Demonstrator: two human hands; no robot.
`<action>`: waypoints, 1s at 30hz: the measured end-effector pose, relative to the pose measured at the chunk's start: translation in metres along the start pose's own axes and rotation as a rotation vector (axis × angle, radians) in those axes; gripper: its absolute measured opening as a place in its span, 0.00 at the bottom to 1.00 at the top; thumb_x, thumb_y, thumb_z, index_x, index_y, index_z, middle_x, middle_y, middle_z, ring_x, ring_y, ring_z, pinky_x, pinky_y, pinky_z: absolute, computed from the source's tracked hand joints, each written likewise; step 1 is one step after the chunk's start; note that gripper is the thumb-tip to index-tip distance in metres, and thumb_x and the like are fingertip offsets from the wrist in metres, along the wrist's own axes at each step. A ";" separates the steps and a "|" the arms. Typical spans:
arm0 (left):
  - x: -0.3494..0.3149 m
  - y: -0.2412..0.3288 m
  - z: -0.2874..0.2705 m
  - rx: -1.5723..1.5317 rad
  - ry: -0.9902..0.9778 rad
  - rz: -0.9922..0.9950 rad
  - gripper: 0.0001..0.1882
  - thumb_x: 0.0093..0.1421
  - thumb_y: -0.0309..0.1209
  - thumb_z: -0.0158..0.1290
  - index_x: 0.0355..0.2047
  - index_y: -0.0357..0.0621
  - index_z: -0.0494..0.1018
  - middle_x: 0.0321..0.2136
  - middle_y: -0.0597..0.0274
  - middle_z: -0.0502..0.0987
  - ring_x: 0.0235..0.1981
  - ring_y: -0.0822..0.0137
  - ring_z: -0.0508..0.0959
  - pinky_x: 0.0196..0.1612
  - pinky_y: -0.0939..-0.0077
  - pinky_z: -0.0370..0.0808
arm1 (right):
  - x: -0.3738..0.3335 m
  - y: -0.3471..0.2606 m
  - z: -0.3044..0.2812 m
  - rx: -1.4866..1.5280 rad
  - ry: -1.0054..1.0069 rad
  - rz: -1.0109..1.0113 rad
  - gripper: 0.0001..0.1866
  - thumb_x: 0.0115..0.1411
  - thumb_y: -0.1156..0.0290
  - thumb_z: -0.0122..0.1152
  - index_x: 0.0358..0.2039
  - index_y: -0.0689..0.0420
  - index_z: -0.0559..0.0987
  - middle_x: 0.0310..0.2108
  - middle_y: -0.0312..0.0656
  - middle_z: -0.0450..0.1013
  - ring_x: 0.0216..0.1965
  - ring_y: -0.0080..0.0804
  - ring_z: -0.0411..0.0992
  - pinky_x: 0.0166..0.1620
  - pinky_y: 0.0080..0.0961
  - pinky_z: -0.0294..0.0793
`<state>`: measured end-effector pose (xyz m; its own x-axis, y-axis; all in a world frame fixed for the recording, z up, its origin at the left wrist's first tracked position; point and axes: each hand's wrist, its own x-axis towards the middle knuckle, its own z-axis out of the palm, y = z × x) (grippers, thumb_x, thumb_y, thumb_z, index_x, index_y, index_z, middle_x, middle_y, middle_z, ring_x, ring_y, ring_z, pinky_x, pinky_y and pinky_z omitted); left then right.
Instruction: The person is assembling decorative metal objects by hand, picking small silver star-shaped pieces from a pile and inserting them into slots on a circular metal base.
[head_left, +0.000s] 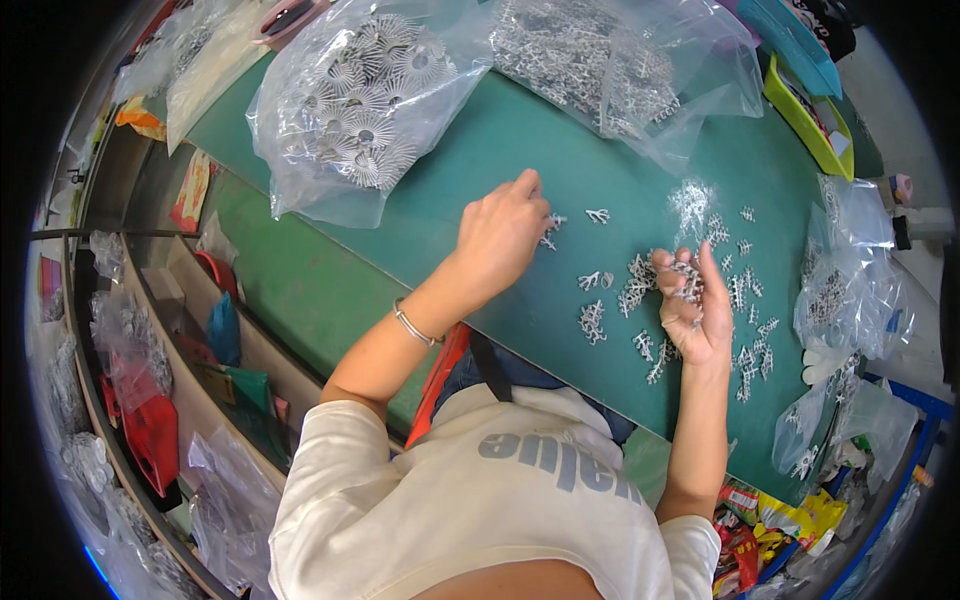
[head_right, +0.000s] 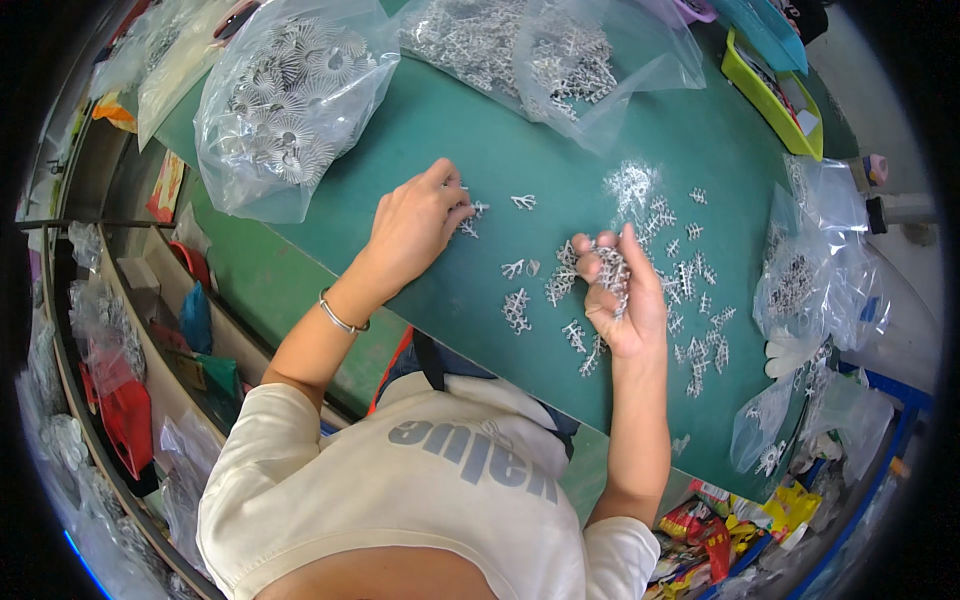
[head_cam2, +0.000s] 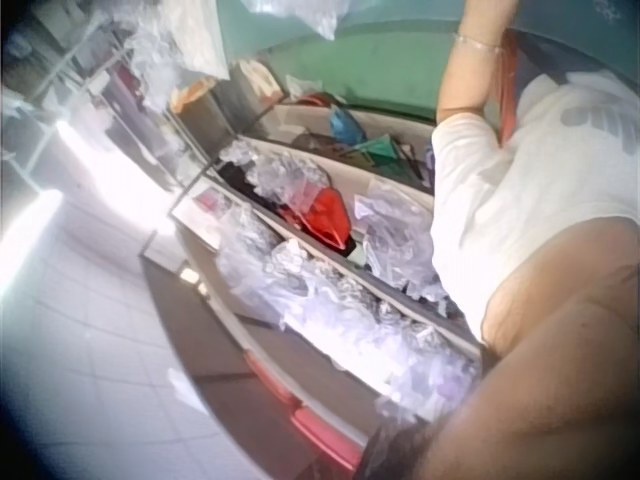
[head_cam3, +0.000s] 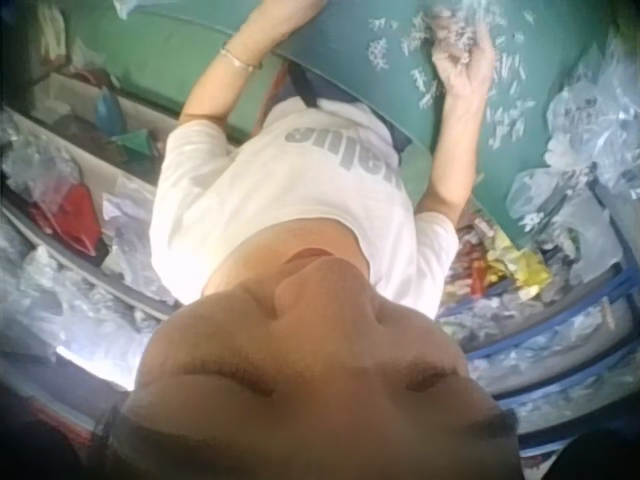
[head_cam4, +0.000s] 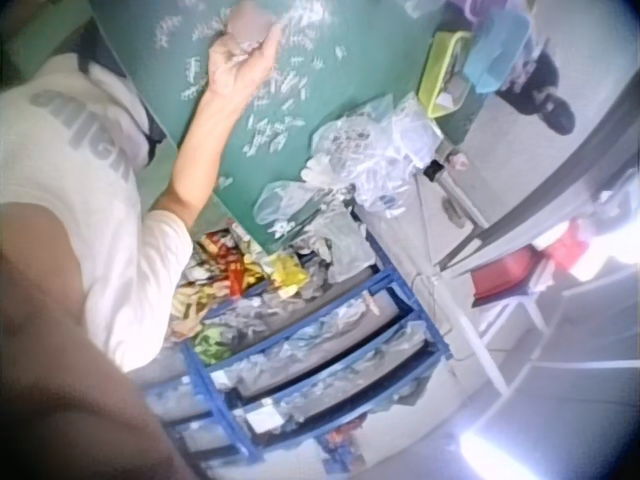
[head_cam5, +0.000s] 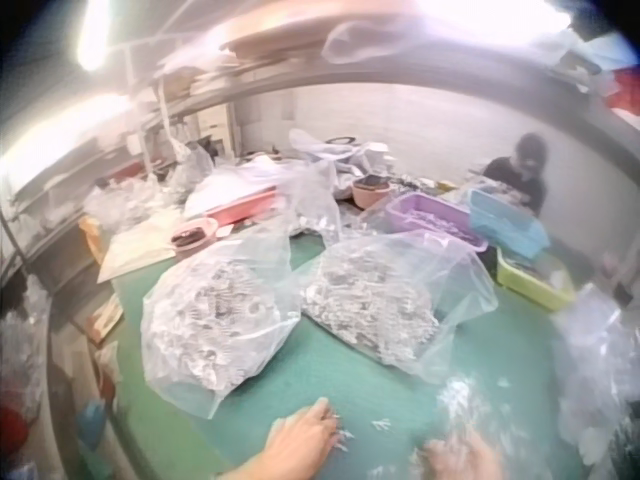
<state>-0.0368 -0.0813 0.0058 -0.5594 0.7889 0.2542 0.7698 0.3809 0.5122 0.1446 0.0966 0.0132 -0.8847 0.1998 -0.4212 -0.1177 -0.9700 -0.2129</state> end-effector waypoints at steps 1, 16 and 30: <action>0.002 0.000 0.000 -0.020 0.002 -0.004 0.06 0.49 0.28 0.58 0.28 0.41 0.75 0.31 0.61 0.70 0.28 0.55 0.74 0.30 0.63 0.71 | -0.004 0.000 -0.003 -0.152 0.030 -0.019 0.13 0.62 0.66 0.50 0.32 0.66 0.72 0.38 0.50 0.66 0.27 0.26 0.67 0.11 0.11 0.64; -0.018 -0.001 -0.011 -2.002 -0.299 -0.524 0.10 0.61 0.30 0.46 0.39 0.36 0.68 0.31 0.56 0.71 0.28 0.71 0.70 0.25 0.83 0.70 | -0.027 0.041 0.011 -1.962 0.154 -0.885 0.07 0.46 0.80 0.64 0.28 0.63 0.77 0.29 0.46 0.71 0.26 0.38 0.72 0.27 0.29 0.71; -0.048 0.043 0.006 -0.792 -0.232 -0.170 0.04 0.56 0.23 0.53 0.32 0.37 0.75 0.22 0.66 0.72 0.21 0.78 0.65 0.24 0.82 0.64 | -0.047 0.037 0.019 -1.268 0.261 -0.398 0.04 0.49 0.82 0.60 0.26 0.62 0.74 0.34 0.42 0.73 0.23 0.20 0.74 0.16 0.14 0.65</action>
<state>0.0254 -0.0997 0.0108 -0.5042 0.8636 -0.0094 0.1896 0.1213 0.9743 0.1736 0.0482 0.0419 -0.7611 0.5922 -0.2645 0.2753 -0.0743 -0.9585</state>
